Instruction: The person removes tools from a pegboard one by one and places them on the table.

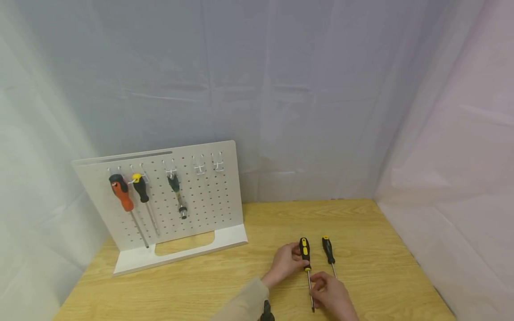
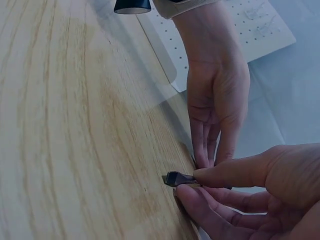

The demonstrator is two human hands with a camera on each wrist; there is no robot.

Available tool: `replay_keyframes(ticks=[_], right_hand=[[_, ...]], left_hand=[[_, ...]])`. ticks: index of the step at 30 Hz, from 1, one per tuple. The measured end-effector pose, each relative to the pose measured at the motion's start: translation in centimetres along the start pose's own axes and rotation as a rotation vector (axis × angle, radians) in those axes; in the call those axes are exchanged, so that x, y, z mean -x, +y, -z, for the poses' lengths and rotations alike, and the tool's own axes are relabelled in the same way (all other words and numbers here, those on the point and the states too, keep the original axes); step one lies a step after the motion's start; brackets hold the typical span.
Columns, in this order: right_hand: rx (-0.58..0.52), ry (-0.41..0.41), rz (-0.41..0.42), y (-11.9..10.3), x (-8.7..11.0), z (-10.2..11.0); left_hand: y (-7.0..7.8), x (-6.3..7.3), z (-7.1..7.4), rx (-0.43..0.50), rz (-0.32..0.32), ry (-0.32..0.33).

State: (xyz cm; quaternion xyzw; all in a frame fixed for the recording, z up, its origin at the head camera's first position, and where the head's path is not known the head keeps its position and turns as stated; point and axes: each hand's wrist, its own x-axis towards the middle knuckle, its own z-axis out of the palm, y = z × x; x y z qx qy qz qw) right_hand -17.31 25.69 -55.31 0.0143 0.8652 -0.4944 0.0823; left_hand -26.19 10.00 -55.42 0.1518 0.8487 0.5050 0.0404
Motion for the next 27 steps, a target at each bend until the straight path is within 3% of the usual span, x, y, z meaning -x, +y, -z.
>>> replay_keyframes(ticks=[7, 16, 22, 27], right_hand=[[-0.018, 0.012, -0.007, 0.0, 0.1, 0.0], [-0.053, 0.030, 0.002, -0.3, 0.0, 0.2], [-0.061, 0.076, -0.030, -0.5, -0.4, -0.1], [-0.100, 0.091, -0.009, -0.7, -0.6, -0.2]], left_hand=[[-0.4, 0.2, 0.6, 0.078, 0.018, 0.008], [-1.1, 0.1, 1.4, 0.102, 0.010, 0.008], [-1.5, 0.2, 2.0, 0.149, -0.016, -0.011], [-1.7, 0.3, 2.9, 0.238, -0.016, -0.041]])
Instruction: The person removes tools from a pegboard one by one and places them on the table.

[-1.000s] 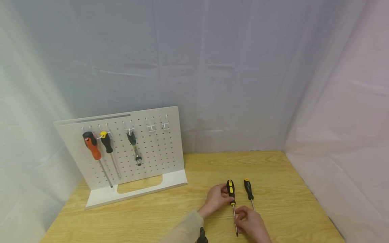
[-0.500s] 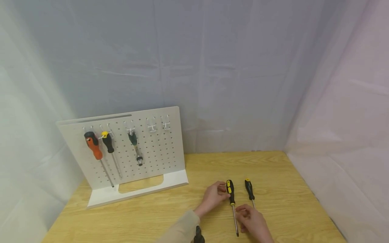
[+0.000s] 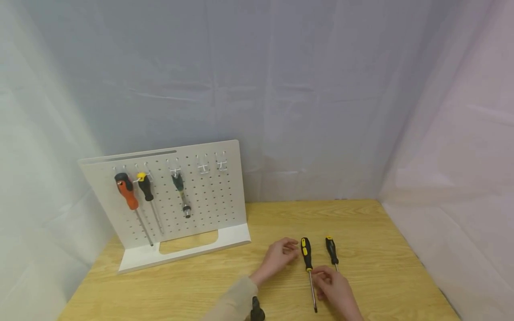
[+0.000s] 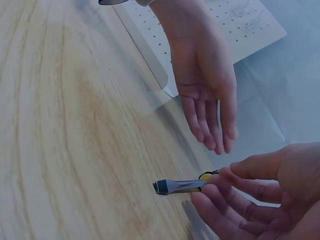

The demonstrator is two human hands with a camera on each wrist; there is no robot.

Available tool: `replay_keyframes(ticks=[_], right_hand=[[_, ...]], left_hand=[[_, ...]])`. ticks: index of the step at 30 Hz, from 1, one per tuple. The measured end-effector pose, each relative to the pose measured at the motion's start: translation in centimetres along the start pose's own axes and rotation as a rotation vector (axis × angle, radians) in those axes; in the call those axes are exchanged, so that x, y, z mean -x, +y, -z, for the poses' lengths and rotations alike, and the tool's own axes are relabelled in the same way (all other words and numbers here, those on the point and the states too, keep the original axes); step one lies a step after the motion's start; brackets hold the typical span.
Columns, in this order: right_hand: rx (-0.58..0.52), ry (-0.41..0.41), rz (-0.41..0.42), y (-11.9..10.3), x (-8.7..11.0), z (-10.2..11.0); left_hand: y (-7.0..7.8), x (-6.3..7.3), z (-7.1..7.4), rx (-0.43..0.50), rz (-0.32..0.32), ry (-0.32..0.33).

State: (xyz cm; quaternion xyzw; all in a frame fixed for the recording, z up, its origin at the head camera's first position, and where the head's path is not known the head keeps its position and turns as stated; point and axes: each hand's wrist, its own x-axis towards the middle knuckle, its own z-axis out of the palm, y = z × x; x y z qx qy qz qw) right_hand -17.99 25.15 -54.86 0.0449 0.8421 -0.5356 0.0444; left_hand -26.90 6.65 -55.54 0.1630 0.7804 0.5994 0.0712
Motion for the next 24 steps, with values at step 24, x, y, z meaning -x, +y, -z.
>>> replay_keyframes(ticks=[24], right_hand=[[-0.147, -0.117, 0.149, -3.3, -2.5, -2.5]], left_hand=[[1.2, 1.8, 8.2, 0.154, -0.125, 0.117]])
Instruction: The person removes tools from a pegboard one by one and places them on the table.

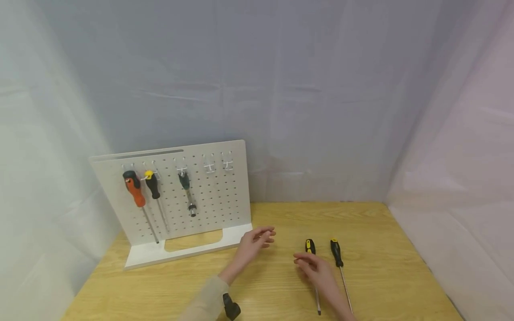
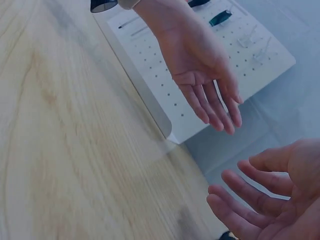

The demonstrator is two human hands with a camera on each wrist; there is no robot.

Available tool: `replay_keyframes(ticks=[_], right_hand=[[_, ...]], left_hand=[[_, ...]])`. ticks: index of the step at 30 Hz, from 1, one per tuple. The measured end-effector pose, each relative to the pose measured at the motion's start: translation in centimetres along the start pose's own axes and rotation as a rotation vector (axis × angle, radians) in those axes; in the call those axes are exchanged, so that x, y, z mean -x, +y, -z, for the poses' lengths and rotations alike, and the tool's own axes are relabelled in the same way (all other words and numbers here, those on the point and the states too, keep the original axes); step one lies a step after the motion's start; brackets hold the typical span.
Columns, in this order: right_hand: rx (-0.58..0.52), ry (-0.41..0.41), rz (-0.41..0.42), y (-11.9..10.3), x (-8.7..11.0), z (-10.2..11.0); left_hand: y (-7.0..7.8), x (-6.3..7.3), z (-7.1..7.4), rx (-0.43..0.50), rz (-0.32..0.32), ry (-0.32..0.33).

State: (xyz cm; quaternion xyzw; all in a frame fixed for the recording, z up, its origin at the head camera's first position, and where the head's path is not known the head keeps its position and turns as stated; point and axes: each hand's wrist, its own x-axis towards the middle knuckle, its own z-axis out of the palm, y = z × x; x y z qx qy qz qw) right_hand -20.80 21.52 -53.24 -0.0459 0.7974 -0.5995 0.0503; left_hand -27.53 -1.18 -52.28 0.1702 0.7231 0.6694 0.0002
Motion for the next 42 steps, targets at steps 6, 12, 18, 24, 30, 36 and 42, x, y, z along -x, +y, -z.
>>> replay_keyframes(ticks=[6, 12, 18, 24, 30, 36, 42], right_hand=[[-0.037, -0.049, 0.026, -0.4, -1.6, -2.0], [-0.040, -0.109, 0.100, -1.4, -3.1, -3.9], [-0.048, -0.118, 0.170, -2.8, -4.5, -6.5], [-0.043, -0.100, 0.240, -4.4, -5.6, -8.5], [-0.057, -0.088, 0.307, -5.7, -6.5, -10.0], [-0.082, -0.108, 0.328, -6.5, -7.3, -11.4], [-0.041, -0.131, 0.374, -7.6, -8.5, -12.7]], left_hand=[[0.1, 0.4, 2.9, -0.041, -0.030, 0.072], [1.5, 1.3, 6.1, -0.103, -0.026, 0.142], [2.2, 1.6, 9.8, -0.168, -0.015, 0.218], [3.4, 2.0, 12.9, -0.199, -0.030, 0.308], [4.6, 2.5, 15.0, -0.201, -0.036, 0.351], [5.0, 2.8, 16.4, -0.222, -0.023, 0.385], [6.2, 3.0, 18.0, -0.246, -0.011, 0.427]])
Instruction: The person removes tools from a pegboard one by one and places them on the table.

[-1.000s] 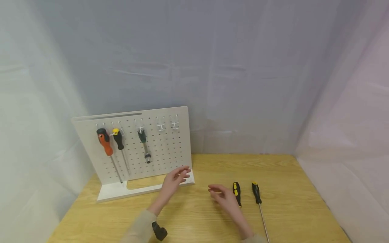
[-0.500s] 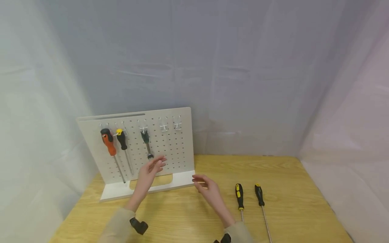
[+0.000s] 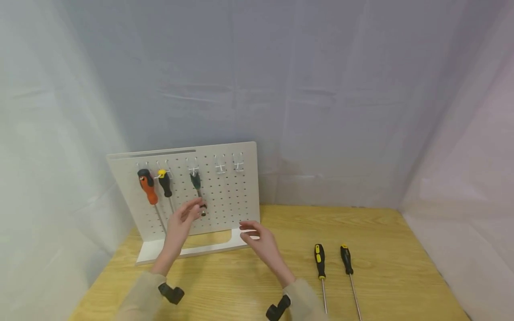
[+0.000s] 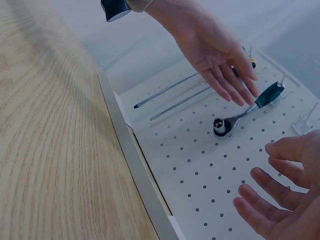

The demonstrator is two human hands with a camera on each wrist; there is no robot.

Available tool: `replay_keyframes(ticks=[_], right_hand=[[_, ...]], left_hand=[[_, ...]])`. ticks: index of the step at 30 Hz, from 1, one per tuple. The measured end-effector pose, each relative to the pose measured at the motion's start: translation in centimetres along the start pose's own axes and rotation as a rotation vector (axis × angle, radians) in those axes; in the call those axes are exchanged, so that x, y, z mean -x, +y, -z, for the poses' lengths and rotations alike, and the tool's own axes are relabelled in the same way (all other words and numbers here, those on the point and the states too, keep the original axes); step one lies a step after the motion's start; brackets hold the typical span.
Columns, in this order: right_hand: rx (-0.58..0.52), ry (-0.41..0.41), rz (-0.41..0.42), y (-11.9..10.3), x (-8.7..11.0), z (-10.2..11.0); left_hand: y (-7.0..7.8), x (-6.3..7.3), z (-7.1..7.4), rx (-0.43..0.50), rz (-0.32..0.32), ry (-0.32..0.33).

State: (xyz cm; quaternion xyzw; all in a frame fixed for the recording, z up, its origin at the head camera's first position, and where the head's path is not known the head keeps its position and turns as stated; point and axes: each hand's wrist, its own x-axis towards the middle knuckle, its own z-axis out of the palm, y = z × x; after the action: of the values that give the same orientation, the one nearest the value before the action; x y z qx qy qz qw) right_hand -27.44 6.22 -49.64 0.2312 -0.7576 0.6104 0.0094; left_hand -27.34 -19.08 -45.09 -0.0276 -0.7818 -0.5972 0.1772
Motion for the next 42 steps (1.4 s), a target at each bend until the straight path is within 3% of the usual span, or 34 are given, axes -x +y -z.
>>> replay_keyframes(ticks=[8, 12, 16, 23, 27, 34, 42], right_hand=[[-0.011, -0.055, 0.024, -1.0, -2.8, -1.5], [-0.018, -0.088, 0.038, -3.0, -3.8, -1.9], [-0.006, -0.105, 0.050, -3.8, -4.7, -2.4], [-0.003, -0.060, 0.079, -0.3, -7.0, -3.8], [0.006, -0.072, 0.077, 0.6, -7.7, -4.2], [-0.001, -0.084, 0.061, 0.5, -8.5, -5.4], [0.013, -0.113, 0.058, -0.3, -9.1, -6.4]], left_hand=[[1.2, -1.7, 1.5, 0.021, -0.090, 0.109], [1.6, -2.6, 1.7, 0.020, -0.090, 0.137], [1.6, -3.4, 1.8, 0.009, -0.076, 0.137], [1.5, -4.5, 1.5, -0.001, -0.071, 0.116], [1.3, -5.1, 1.2, -0.002, -0.051, 0.105], [1.4, -5.5, 1.0, -0.028, 0.002, 0.083], [1.7, -5.7, 0.8, 0.009, 0.050, 0.052]])
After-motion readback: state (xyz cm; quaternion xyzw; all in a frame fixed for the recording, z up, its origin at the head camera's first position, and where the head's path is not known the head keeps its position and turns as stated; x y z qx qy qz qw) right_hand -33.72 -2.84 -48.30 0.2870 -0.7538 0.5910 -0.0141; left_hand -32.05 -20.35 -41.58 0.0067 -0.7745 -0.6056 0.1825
